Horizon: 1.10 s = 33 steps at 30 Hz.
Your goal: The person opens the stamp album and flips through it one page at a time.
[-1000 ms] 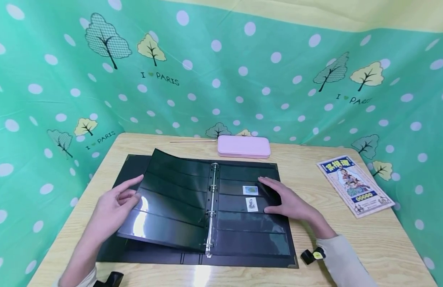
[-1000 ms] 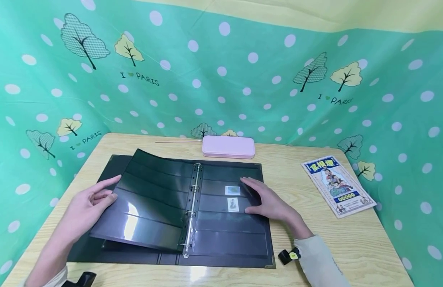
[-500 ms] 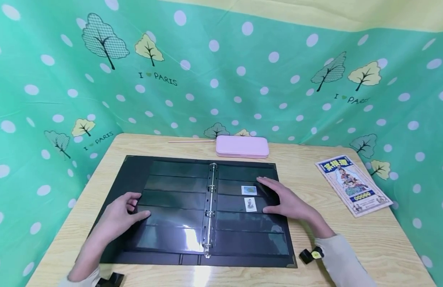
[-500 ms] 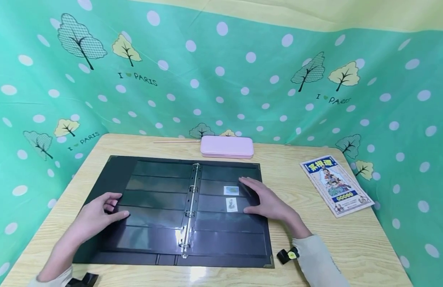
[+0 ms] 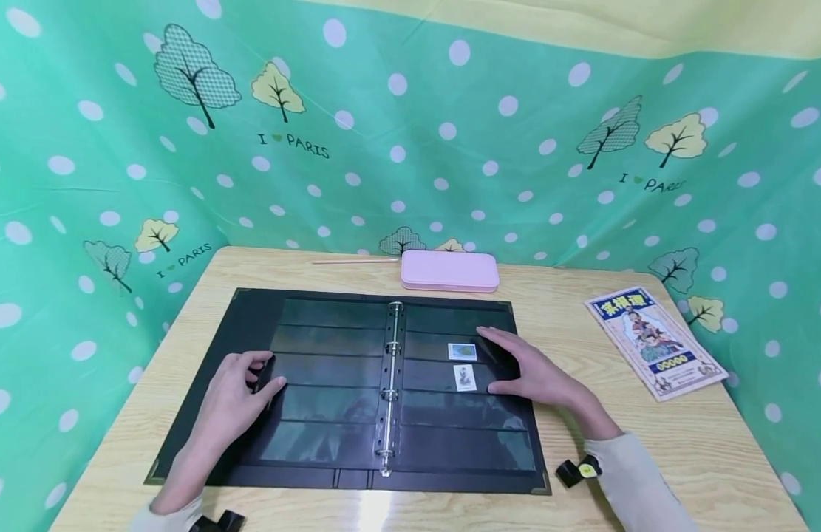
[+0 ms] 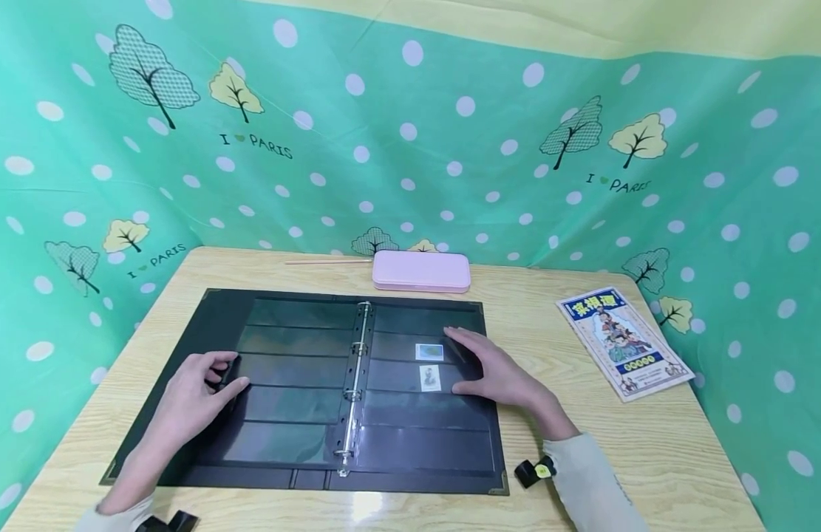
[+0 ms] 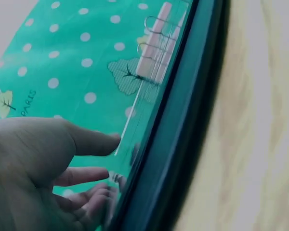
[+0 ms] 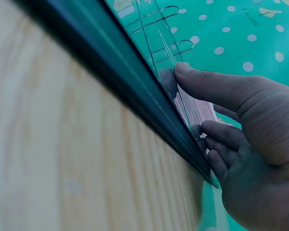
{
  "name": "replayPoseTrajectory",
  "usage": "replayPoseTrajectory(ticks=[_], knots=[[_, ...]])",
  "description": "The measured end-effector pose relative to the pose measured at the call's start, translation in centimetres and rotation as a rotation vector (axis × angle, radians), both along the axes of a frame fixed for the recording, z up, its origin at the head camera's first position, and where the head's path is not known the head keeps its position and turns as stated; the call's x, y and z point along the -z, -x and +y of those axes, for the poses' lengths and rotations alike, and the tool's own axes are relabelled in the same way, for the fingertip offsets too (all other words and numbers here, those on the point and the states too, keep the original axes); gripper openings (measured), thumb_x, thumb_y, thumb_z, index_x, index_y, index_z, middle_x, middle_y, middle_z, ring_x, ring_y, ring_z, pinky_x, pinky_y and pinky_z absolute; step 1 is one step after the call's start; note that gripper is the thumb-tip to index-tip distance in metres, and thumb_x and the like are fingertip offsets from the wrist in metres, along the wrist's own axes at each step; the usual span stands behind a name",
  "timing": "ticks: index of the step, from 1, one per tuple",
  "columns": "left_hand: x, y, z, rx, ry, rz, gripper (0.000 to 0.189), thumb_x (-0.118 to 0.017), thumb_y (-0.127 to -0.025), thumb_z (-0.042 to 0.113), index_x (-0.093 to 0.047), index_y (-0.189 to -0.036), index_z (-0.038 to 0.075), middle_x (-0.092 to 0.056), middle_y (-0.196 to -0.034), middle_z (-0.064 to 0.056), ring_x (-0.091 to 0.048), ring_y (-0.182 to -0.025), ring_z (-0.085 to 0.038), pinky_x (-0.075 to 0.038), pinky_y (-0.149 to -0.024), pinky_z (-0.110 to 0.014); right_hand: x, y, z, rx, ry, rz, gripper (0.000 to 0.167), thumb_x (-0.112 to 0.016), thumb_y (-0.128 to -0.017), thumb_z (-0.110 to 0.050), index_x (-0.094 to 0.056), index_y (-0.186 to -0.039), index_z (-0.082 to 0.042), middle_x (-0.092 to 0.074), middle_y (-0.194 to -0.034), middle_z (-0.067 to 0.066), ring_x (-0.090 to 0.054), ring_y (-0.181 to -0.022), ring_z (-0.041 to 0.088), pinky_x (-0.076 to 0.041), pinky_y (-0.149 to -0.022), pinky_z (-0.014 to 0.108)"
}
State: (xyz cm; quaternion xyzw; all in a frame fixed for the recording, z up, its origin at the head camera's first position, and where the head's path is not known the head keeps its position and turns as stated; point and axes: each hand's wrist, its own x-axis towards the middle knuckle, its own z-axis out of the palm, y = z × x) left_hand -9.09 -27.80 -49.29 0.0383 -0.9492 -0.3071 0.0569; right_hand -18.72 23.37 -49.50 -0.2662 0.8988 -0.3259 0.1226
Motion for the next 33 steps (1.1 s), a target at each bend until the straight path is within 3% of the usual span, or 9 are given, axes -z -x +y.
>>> replayPoseTrajectory(ticks=[7, 14, 20, 27, 33], knots=[[0.8, 0.2, 0.4, -0.001, 0.045, 0.065, 0.062, -0.089, -0.096, 0.018, -0.065, -0.147, -0.007, -0.058, -0.127, -0.028, -0.065, -0.104, -0.039, -0.055, -0.08, -0.053, -0.4, 0.2, 0.0, 0.04, 0.026, 0.002, 0.092, -0.091, -0.096, -0.026, -0.041, -0.173, -0.017, -0.038, -0.176, 0.02, -0.033, -0.162, 0.05, -0.036, -0.123, 0.073], [0.9, 0.1, 0.4, -0.002, 0.067, 0.053, 0.067, -0.088, -0.096, 0.017, -0.061, -0.151, -0.009, -0.056, -0.129, -0.029, -0.064, -0.104, -0.04, -0.054, -0.078, -0.052, 0.0, 0.8, 0.4, 0.095, 0.041, 0.046, 0.091, -0.089, -0.097, -0.033, -0.042, -0.172, -0.015, -0.031, -0.18, 0.019, -0.017, -0.168, 0.048, -0.026, -0.125, 0.078], [0.9, 0.1, 0.2, 0.006, 0.062, 0.033, 0.068, -0.089, -0.096, 0.019, -0.06, -0.152, -0.008, -0.055, -0.131, -0.029, -0.066, -0.107, -0.041, -0.056, -0.08, -0.054, 0.8, 1.1, 1.2, 0.135, 0.011, 0.066, 0.102, -0.09, -0.094, -0.043, -0.036, -0.175, -0.013, -0.023, -0.183, 0.016, -0.01, -0.17, 0.046, -0.02, -0.127, 0.079], [0.9, 0.1, 0.1, 0.013, 0.066, 0.031, 0.069, -0.089, -0.097, 0.02, -0.06, -0.152, -0.008, -0.055, -0.131, -0.03, -0.066, -0.105, -0.041, -0.056, -0.079, -0.054, 1.4, 1.7, 1.6, 0.113, -0.066, 0.06, 0.121, -0.093, -0.087, -0.056, -0.024, -0.179, -0.019, -0.014, -0.186, 0.009, -0.008, -0.171, 0.042, -0.021, -0.129, 0.075], [1.0, 0.3, 0.1, 0.018, 0.066, 0.022, 0.069, -0.089, -0.097, 0.021, -0.06, -0.152, -0.008, -0.056, -0.131, -0.03, -0.066, -0.106, -0.04, -0.056, -0.079, -0.053, 1.8, 1.5, 1.8, 0.112, -0.116, 0.059, 0.122, -0.089, -0.088, -0.062, -0.021, -0.18, -0.021, -0.014, -0.186, 0.009, -0.009, -0.171, 0.043, -0.022, -0.129, 0.074]])
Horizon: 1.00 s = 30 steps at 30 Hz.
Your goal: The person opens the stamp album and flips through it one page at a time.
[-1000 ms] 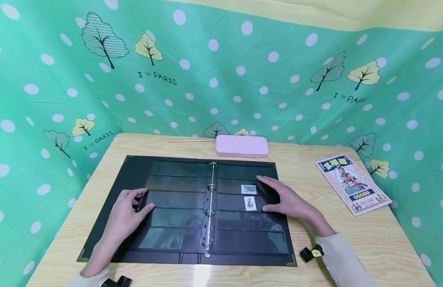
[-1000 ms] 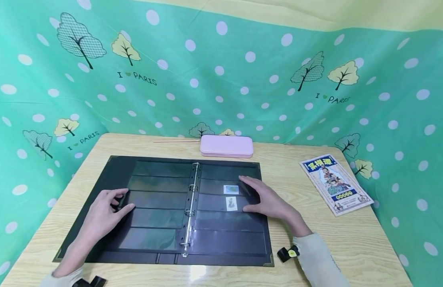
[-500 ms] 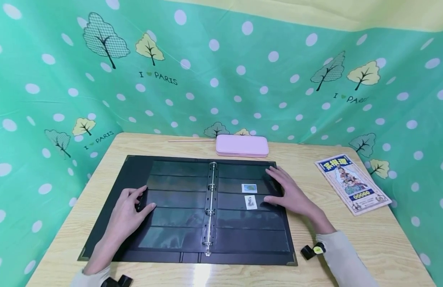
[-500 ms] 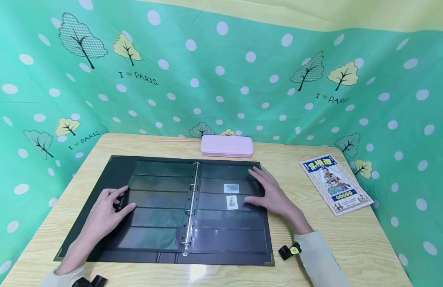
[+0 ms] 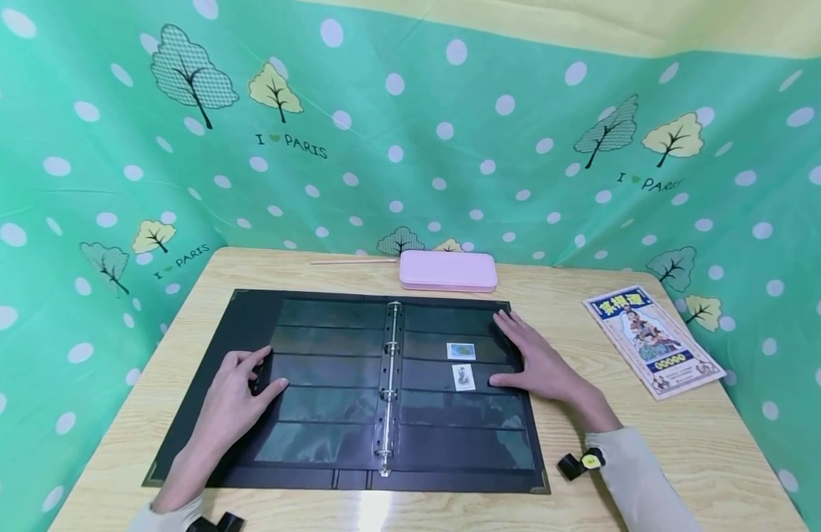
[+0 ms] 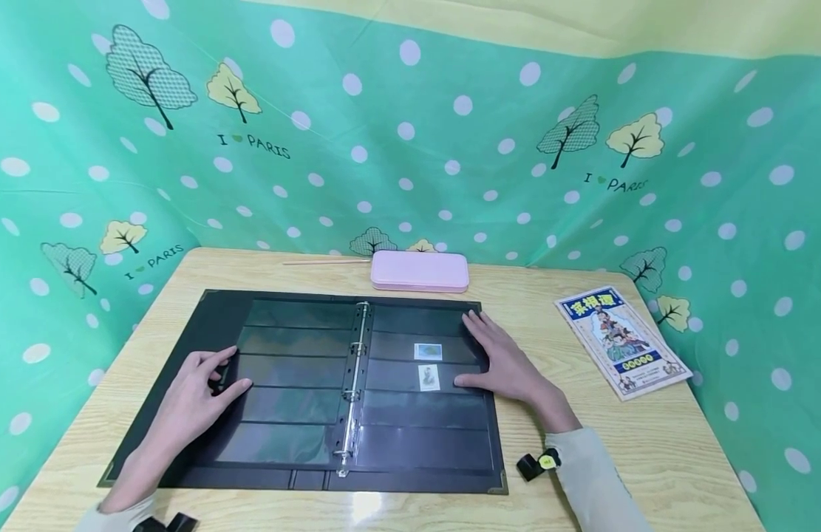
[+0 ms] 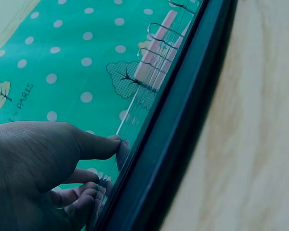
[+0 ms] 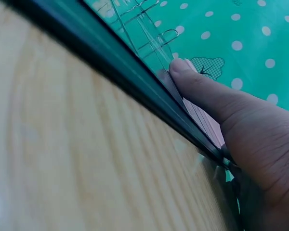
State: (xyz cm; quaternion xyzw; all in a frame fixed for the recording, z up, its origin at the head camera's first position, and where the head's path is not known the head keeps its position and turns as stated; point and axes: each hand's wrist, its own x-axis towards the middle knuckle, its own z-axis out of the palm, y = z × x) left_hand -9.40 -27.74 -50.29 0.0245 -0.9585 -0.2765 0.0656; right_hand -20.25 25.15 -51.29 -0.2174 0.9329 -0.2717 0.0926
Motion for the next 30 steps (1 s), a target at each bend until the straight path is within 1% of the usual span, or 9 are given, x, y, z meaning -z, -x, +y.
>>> replayPoseTrajectory(ticks=[8, 14, 18, 20, 23, 25, 26, 28, 30], knots=[[0.0, 0.0, -0.1, -0.001, 0.005, -0.005, 0.07, -0.089, -0.097, 0.022, -0.06, -0.153, -0.008, -0.055, -0.132, -0.03, -0.066, -0.106, -0.041, -0.056, -0.078, -0.054, 0.0, -0.1, 0.0, 0.007, 0.012, -0.008, 0.118, -0.09, -0.089, -0.059, -0.024, -0.179, -0.021, -0.016, -0.185, 0.013, -0.013, -0.17, 0.044, -0.024, -0.129, 0.073], [0.0, 0.1, -0.1, -0.001, 0.008, 0.001, 0.07, -0.089, -0.097, 0.022, -0.06, -0.153, -0.008, -0.056, -0.132, -0.03, -0.066, -0.105, -0.04, -0.056, -0.078, -0.052, -0.3, -0.2, 0.0, 0.025, 0.014, -0.014, 0.113, -0.09, -0.091, -0.054, -0.028, -0.178, -0.019, -0.019, -0.184, 0.019, -0.019, -0.167, 0.05, -0.03, -0.125, 0.076], [0.1, 0.1, -0.1, 0.002, 0.007, 0.004, 0.07, -0.089, -0.097, 0.022, -0.06, -0.152, -0.008, -0.056, -0.131, -0.03, -0.066, -0.105, -0.04, -0.056, -0.078, -0.052, -0.4, -0.3, -0.1, 0.039, 0.007, -0.004, 0.109, -0.091, -0.09, -0.053, -0.034, -0.176, -0.02, -0.022, -0.182, 0.022, -0.024, -0.164, 0.053, -0.033, -0.123, 0.077], [0.1, 0.0, 0.0, 0.004, 0.007, 0.004, 0.07, -0.089, -0.097, 0.022, -0.06, -0.152, -0.008, -0.056, -0.131, -0.03, -0.066, -0.105, -0.04, -0.056, -0.078, -0.052, -0.4, -0.4, -0.2, 0.045, 0.001, 0.015, 0.107, -0.093, -0.089, -0.052, -0.037, -0.175, -0.022, -0.027, -0.18, 0.022, -0.028, -0.162, 0.054, -0.035, -0.121, 0.077], [0.1, 0.1, 0.0, 0.007, 0.005, 0.004, 0.07, -0.089, -0.097, 0.022, -0.06, -0.152, -0.008, -0.056, -0.131, -0.03, -0.066, -0.105, -0.039, -0.056, -0.077, -0.052, -0.6, -0.5, -0.4, 0.052, 0.003, 0.056, 0.105, -0.095, -0.087, -0.049, -0.041, -0.174, -0.026, -0.039, -0.172, 0.024, -0.04, -0.155, 0.051, -0.042, -0.117, 0.074], [0.1, 0.1, 0.0, 0.008, 0.005, 0.005, 0.07, -0.089, -0.097, 0.023, -0.06, -0.152, -0.008, -0.056, -0.131, -0.03, -0.066, -0.105, -0.039, -0.056, -0.077, -0.052, -1.0, -0.6, -0.5, 0.051, 0.019, 0.079, 0.106, -0.097, -0.085, -0.046, -0.042, -0.173, -0.027, -0.049, -0.161, 0.024, -0.049, -0.145, 0.047, -0.047, -0.113, 0.071], [0.1, 0.0, 0.0, 0.006, 0.005, 0.006, 0.07, -0.089, -0.097, 0.022, -0.06, -0.152, -0.008, -0.056, -0.131, -0.03, -0.066, -0.105, -0.039, -0.056, -0.078, -0.052, -1.2, -0.6, -0.6, 0.048, 0.035, 0.084, 0.106, -0.098, -0.085, -0.044, -0.042, -0.173, -0.027, -0.052, -0.159, 0.024, -0.052, -0.142, 0.047, -0.049, -0.112, 0.07], [0.0, 0.1, 0.1, 0.006, 0.006, 0.008, 0.07, -0.089, -0.097, 0.022, -0.06, -0.152, -0.008, -0.056, -0.131, -0.03, -0.066, -0.105, -0.039, -0.056, -0.078, -0.053, -1.5, -0.7, -0.6, 0.032, 0.073, 0.079, 0.107, -0.098, -0.087, -0.039, -0.039, -0.175, -0.024, -0.054, -0.16, 0.025, -0.053, -0.144, 0.047, -0.049, -0.113, 0.069], [0.0, 0.1, 0.1, 0.007, 0.007, 0.008, 0.069, -0.089, -0.097, 0.022, -0.06, -0.152, -0.008, -0.056, -0.131, -0.03, -0.066, -0.105, -0.04, -0.056, -0.078, -0.053, -1.8, -0.7, -0.6, 0.016, 0.116, 0.06, 0.108, -0.097, -0.089, -0.033, -0.035, -0.176, -0.019, -0.049, -0.167, 0.026, -0.05, -0.15, 0.05, -0.046, -0.117, 0.068]])
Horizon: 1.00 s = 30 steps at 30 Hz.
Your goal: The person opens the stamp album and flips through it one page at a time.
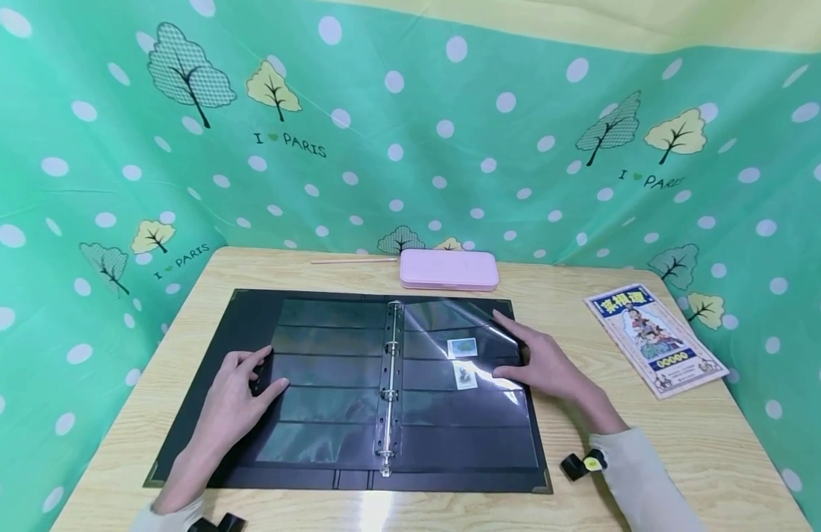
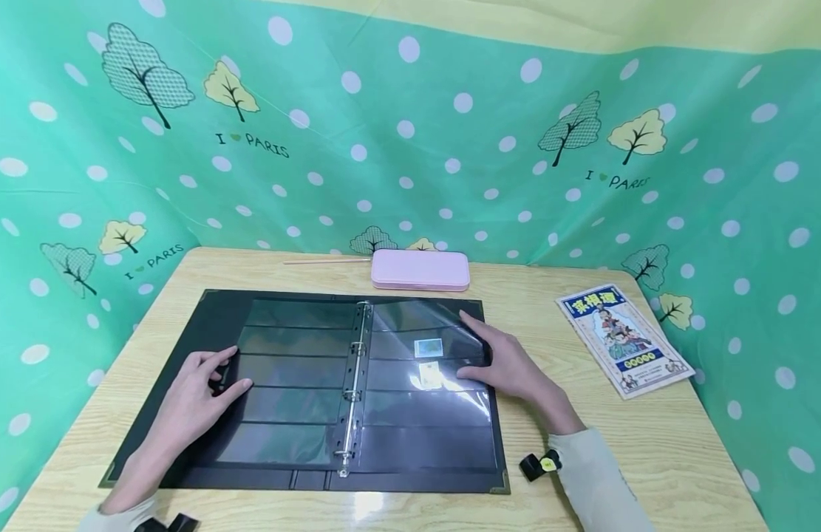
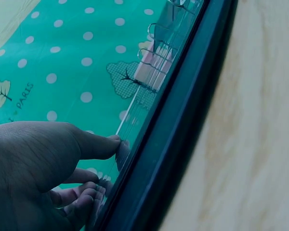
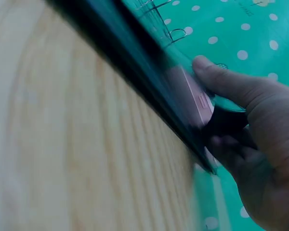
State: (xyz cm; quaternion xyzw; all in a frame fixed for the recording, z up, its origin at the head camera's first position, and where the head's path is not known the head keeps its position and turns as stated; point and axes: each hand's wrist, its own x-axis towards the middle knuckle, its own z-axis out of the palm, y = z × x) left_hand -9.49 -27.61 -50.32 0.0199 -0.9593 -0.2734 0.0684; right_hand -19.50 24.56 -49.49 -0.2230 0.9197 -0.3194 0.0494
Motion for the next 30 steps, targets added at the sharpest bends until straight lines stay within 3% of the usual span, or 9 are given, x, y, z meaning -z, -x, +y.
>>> replayPoseTrajectory(ticks=[3, 6, 8, 9, 13, 15, 20, 24, 30], knots=[[0.0, 0.0, 0.0, -0.002, 0.002, -0.004, 0.069, -0.089, -0.097, 0.022, -0.06, -0.152, -0.008, -0.056, -0.131, -0.03, -0.066, -0.105, -0.04, -0.056, -0.078, -0.053, -0.5, -0.1, -0.1, -0.008, 0.087, -0.051, 0.11, -0.094, -0.092, -0.022, -0.026, -0.178, -0.013, -0.032, -0.177, 0.026, -0.046, -0.152, 0.054, -0.047, -0.118, 0.064], [0.1, 0.0, 0.0, -0.005, 0.001, -0.013, 0.07, -0.089, -0.097, 0.022, -0.06, -0.153, -0.008, -0.056, -0.132, -0.03, -0.065, -0.106, -0.039, -0.056, -0.079, -0.053, -1.0, -0.2, -0.2, 0.013, 0.188, -0.091, 0.11, -0.091, -0.094, -0.012, -0.02, -0.178, -0.009, -0.021, -0.18, 0.028, -0.054, -0.144, 0.056, -0.056, -0.109, 0.054], [0.1, 0.0, -0.1, -0.008, 0.002, -0.017, 0.07, -0.089, -0.097, 0.022, -0.06, -0.153, -0.007, -0.055, -0.132, -0.029, -0.065, -0.106, -0.039, -0.056, -0.079, -0.053, -1.4, -0.2, -0.2, 0.035, 0.257, -0.135, 0.11, -0.088, -0.095, -0.006, -0.017, -0.179, -0.011, -0.048, -0.161, 0.036, -0.073, -0.119, 0.047, -0.066, -0.093, 0.04], [0.2, 0.0, -0.1, -0.009, 0.001, -0.019, 0.07, -0.089, -0.097, 0.022, -0.059, -0.153, -0.007, -0.055, -0.132, -0.029, -0.065, -0.106, -0.039, -0.056, -0.079, -0.053, -1.6, -0.2, -0.1, 0.043, 0.289, -0.152, 0.11, -0.087, -0.095, -0.003, -0.016, -0.179, -0.012, -0.048, -0.161, 0.036, -0.075, -0.105, 0.038, -0.066, -0.084, 0.033], [0.2, 0.0, -0.1, -0.009, 0.001, -0.014, 0.07, -0.089, -0.097, 0.022, -0.06, -0.153, -0.007, -0.055, -0.131, -0.029, -0.065, -0.106, -0.039, -0.055, -0.079, -0.052, -2.5, -0.2, 0.5, 0.052, 0.379, -0.213, 0.11, -0.083, -0.097, 0.002, -0.012, -0.18, -0.016, -0.056, -0.147, 0.043, -0.063, -0.069, 0.015, -0.057, -0.064, 0.024], [0.2, -0.1, -0.1, -0.011, 0.001, -0.009, 0.07, -0.089, -0.097, 0.021, -0.06, -0.153, -0.008, -0.056, -0.131, -0.028, -0.064, -0.105, -0.039, -0.055, -0.079, -0.051, -2.9, -0.1, 0.9, 0.037, 0.409, -0.232, 0.109, -0.081, -0.099, 0.003, -0.013, -0.18, -0.019, -0.037, -0.165, 0.045, -0.072, -0.074, 0.014, -0.064, -0.067, 0.03], [0.0, -0.2, -0.1, -0.013, 0.006, -0.002, 0.069, -0.089, -0.097, 0.02, -0.06, -0.153, -0.008, -0.056, -0.131, -0.028, -0.064, -0.105, -0.039, -0.054, -0.078, -0.051, -4.2, -0.4, 1.8, -0.038, 0.416, -0.314, 0.101, -0.077, -0.102, 0.002, -0.018, -0.18, -0.024, -0.049, -0.151, 0.051, -0.079, -0.068, 0.03, -0.067, -0.062, 0.047], [-0.1, -0.3, -0.1, -0.016, 0.008, 0.005, 0.069, -0.089, -0.096, 0.02, -0.06, -0.152, -0.009, -0.056, -0.13, -0.028, -0.064, -0.105, -0.039, -0.054, -0.078, -0.051, -5.5, -0.9, 2.1, -0.083, 0.377, -0.338, 0.098, -0.077, -0.103, -0.001, -0.019, -0.18, -0.019, -0.053, -0.148, 0.049, -0.079, -0.07, 0.031, -0.067, -0.062, 0.047], [-0.1, -0.3, 0.2, -0.012, 0.018, 0.031, 0.067, -0.088, -0.096, 0.017, -0.06, -0.15, -0.011, -0.056, -0.127, -0.029, -0.062, -0.101, -0.038, -0.052, -0.078, -0.051, -6.7, -1.4, 1.9, -0.108, 0.372, -0.297, 0.088, -0.076, -0.103, 0.001, -0.026, -0.176, -0.004, -0.058, -0.145, 0.046, -0.08, -0.072, 0.033, -0.068, -0.067, 0.043]])
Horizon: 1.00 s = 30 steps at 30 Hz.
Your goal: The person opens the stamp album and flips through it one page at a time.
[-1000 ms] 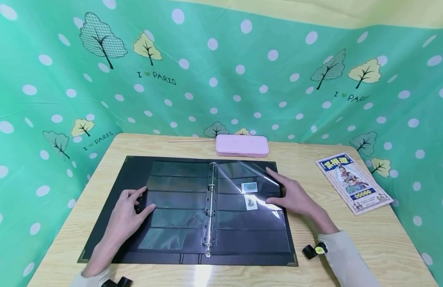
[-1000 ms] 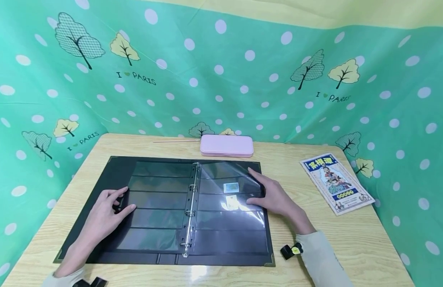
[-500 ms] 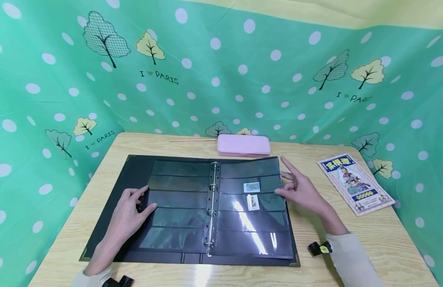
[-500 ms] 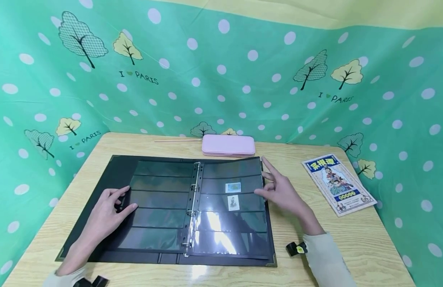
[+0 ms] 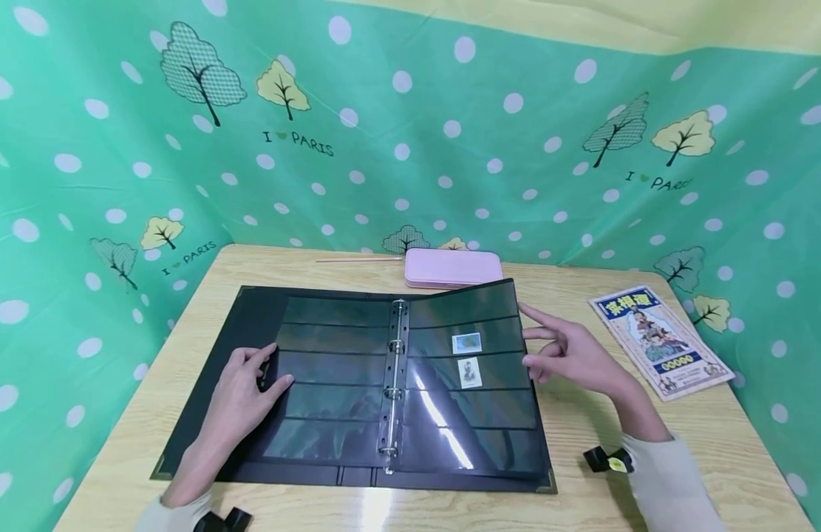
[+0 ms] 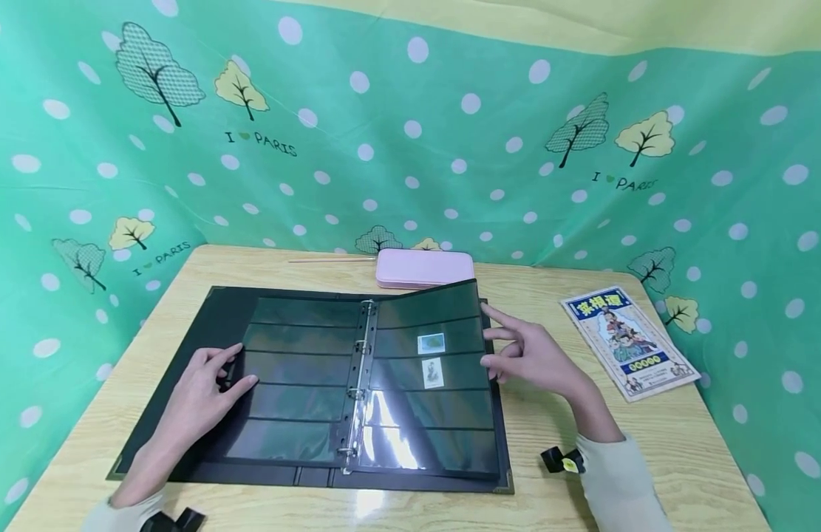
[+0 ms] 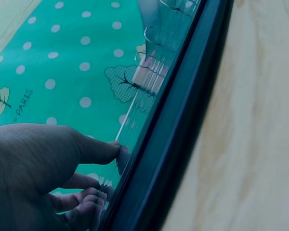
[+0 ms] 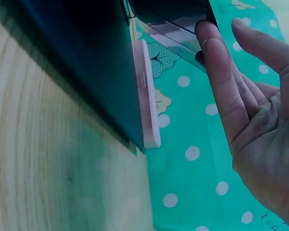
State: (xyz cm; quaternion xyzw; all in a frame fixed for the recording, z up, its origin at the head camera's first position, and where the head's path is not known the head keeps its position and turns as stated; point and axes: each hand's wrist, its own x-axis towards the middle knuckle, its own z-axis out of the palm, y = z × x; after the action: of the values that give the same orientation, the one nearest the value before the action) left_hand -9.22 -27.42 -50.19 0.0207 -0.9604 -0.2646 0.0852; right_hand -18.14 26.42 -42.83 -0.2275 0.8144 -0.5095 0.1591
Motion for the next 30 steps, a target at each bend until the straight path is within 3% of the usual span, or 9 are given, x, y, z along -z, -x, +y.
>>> replayPoseTrajectory(ticks=[6, 11, 14, 22, 30], knots=[[-0.5, 0.0, 0.4, -0.017, 0.012, 0.013, 0.064, -0.087, -0.098, 0.019, -0.062, -0.148, -0.011, -0.058, -0.128, -0.031, -0.06, -0.105, -0.043, -0.052, -0.083, -0.058, -0.4, -0.5, -0.5, -0.056, 0.047, 0.051, 0.083, -0.075, -0.103, 0.003, -0.031, -0.174, -0.003, -0.056, -0.146, 0.048, -0.081, -0.076, 0.026, -0.068, -0.066, 0.043], [-0.9, -0.1, 1.5, -0.03, -0.03, 0.156, 0.05, -0.085, -0.097, 0.012, -0.07, -0.141, -0.008, -0.061, -0.13, -0.031, -0.056, -0.12, -0.051, -0.048, -0.094, -0.067, -0.6, -1.1, -1.0, -0.062, 0.075, 0.066, 0.081, -0.072, -0.105, 0.004, -0.032, -0.175, -0.008, -0.057, -0.146, 0.047, -0.081, -0.081, 0.023, -0.068, -0.065, 0.044], [-1.3, 0.0, 2.4, -0.013, -0.056, 0.236, 0.045, -0.085, -0.096, 0.009, -0.073, -0.137, -0.004, -0.062, -0.131, -0.027, -0.056, -0.119, -0.048, -0.049, -0.092, -0.064, -0.9, -1.4, -1.2, -0.045, 0.076, 0.08, 0.078, -0.07, -0.106, 0.003, -0.034, -0.174, -0.008, -0.058, -0.144, 0.046, -0.08, -0.08, 0.022, -0.068, -0.065, 0.044], [-2.6, -0.3, 4.7, 0.071, -0.106, 0.306, 0.042, -0.086, -0.094, 0.004, -0.077, -0.135, 0.003, -0.067, -0.129, -0.02, -0.06, -0.119, -0.042, -0.053, -0.092, -0.061, -1.5, -1.8, -1.6, -0.054, 0.105, 0.101, 0.071, -0.064, -0.109, 0.005, -0.035, -0.172, -0.003, -0.062, -0.14, 0.045, -0.079, -0.078, 0.022, -0.067, -0.063, 0.046], [-3.1, -0.3, 8.1, 0.24, -0.123, 0.374, 0.043, -0.088, -0.092, 0.003, -0.077, -0.133, 0.005, -0.069, -0.126, -0.012, -0.065, -0.119, -0.034, -0.055, -0.099, -0.055, -2.0, -2.5, -2.1, -0.123, 0.17, 0.097, 0.068, -0.057, -0.111, 0.008, -0.035, -0.174, -0.006, -0.057, -0.145, 0.046, -0.078, -0.082, 0.023, -0.067, -0.064, 0.045]])
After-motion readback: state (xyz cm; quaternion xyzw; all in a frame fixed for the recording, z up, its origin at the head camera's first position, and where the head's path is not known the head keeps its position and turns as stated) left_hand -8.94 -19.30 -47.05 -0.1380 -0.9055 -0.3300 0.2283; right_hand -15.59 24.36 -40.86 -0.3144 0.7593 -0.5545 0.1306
